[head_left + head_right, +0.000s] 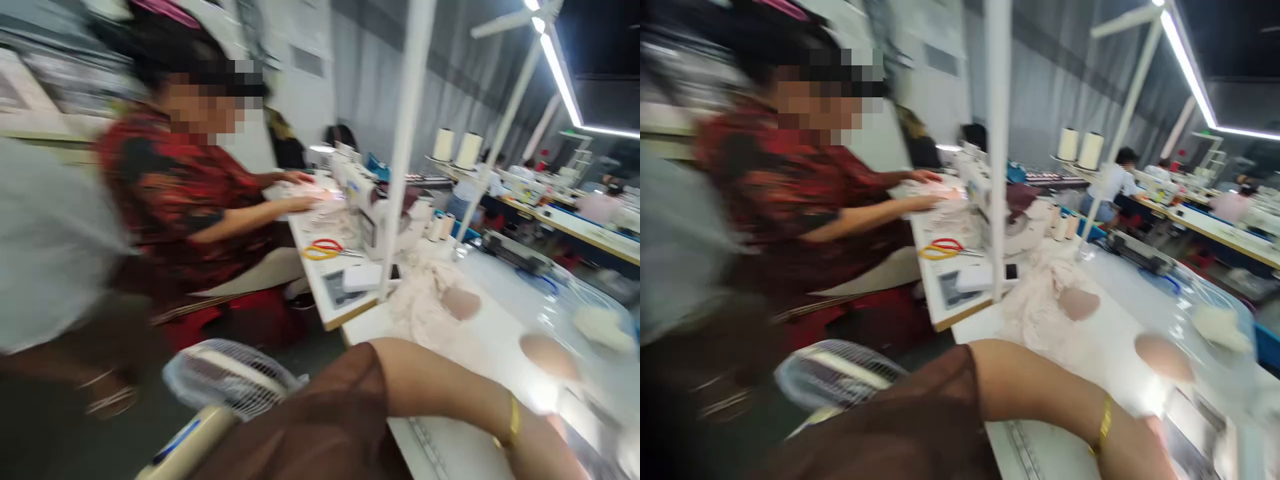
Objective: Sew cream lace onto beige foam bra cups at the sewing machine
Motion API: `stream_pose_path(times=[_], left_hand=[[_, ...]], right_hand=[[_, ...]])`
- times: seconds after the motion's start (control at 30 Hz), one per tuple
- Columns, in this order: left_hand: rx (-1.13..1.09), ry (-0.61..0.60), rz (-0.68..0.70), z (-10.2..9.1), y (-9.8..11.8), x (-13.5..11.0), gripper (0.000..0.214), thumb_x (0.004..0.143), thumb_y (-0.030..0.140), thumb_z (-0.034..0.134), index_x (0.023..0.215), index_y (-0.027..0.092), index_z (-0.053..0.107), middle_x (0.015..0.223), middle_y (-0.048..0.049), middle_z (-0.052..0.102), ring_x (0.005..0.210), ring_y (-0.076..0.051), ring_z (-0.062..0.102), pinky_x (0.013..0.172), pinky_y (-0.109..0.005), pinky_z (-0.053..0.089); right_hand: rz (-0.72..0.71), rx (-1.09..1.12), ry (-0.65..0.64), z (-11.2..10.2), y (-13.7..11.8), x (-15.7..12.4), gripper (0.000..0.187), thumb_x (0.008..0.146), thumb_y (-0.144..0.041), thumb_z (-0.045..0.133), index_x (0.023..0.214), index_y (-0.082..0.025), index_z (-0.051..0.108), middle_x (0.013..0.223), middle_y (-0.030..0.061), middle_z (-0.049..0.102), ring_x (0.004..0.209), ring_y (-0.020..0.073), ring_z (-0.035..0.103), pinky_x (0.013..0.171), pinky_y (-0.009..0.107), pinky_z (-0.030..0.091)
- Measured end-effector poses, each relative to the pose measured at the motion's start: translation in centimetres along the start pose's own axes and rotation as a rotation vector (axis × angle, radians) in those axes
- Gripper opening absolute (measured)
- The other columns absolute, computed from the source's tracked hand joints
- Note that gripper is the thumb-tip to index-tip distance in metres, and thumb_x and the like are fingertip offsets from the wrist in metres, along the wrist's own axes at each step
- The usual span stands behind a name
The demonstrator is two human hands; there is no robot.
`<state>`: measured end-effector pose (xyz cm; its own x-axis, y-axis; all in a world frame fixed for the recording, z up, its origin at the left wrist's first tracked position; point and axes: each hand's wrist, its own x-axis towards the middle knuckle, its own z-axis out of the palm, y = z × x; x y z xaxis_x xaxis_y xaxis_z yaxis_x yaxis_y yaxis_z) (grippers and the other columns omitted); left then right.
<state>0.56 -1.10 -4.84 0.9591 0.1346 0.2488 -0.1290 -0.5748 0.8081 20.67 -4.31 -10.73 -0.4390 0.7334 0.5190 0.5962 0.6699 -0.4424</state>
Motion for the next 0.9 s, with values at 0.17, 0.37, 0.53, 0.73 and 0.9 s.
stream_pose_path(times=[0.17,0.37,0.53,0.73,0.9], left_hand=[[0.316,-0.142,0.205,1.3,2.0,1.8,0.027,0.058,0.011,0.077,0.049,0.021,0.054,0.070,-0.0041,0.066,0.065,-0.022,0.054,0.063,-0.037,0.028],[0.426,-0.130,0.245,-0.7,3.1,0.6,0.015,0.069,0.007,0.065,0.061,0.019,0.059,0.081,-0.0036,0.072,0.064,-0.017,0.055,0.078,-0.039,0.027],[0.446,-0.183,0.163,-0.7,3.6,1.0,0.013,0.074,0.011,0.062,0.064,0.019,0.059,0.092,-0.0048,0.075,0.073,-0.021,0.060,0.079,-0.040,0.025],[0.441,-0.132,0.176,-0.8,3.3,1.3,0.014,0.073,0.010,0.061,0.062,0.018,0.057,0.088,-0.0049,0.075,0.067,-0.018,0.058,0.077,-0.040,0.026],[0.517,-0.076,0.219,-0.3,2.5,1.1,0.014,0.070,0.010,0.065,0.063,0.019,0.058,0.085,-0.0031,0.073,0.070,-0.019,0.060,0.074,-0.038,0.029]], right_hand=[[0.189,-0.345,0.045,-6.4,-6.7,-8.9,0.033,0.093,-0.024,0.055,0.116,-0.037,0.076,0.105,0.0035,0.078,0.097,0.0274,0.071,0.075,0.040,0.059],[0.235,-0.385,-0.067,-6.6,-8.4,-6.6,0.039,0.093,-0.007,0.049,0.116,-0.029,0.072,0.111,0.0046,0.076,0.100,0.0224,0.066,0.077,0.034,0.055],[0.258,-0.428,-0.071,-6.4,-8.2,-7.0,0.042,0.093,-0.007,0.044,0.121,-0.026,0.070,0.108,0.0059,0.075,0.105,0.0239,0.066,0.080,0.036,0.056],[0.312,-0.500,-0.055,-6.1,-7.8,-7.1,0.049,0.090,-0.004,0.041,0.126,-0.026,0.067,0.119,0.0045,0.073,0.112,0.0239,0.064,0.082,0.035,0.057],[0.306,-0.556,-0.068,-6.2,-7.6,-7.1,0.050,0.092,-0.006,0.039,0.128,-0.027,0.066,0.118,0.0036,0.073,0.112,0.0229,0.066,0.078,0.032,0.057]])
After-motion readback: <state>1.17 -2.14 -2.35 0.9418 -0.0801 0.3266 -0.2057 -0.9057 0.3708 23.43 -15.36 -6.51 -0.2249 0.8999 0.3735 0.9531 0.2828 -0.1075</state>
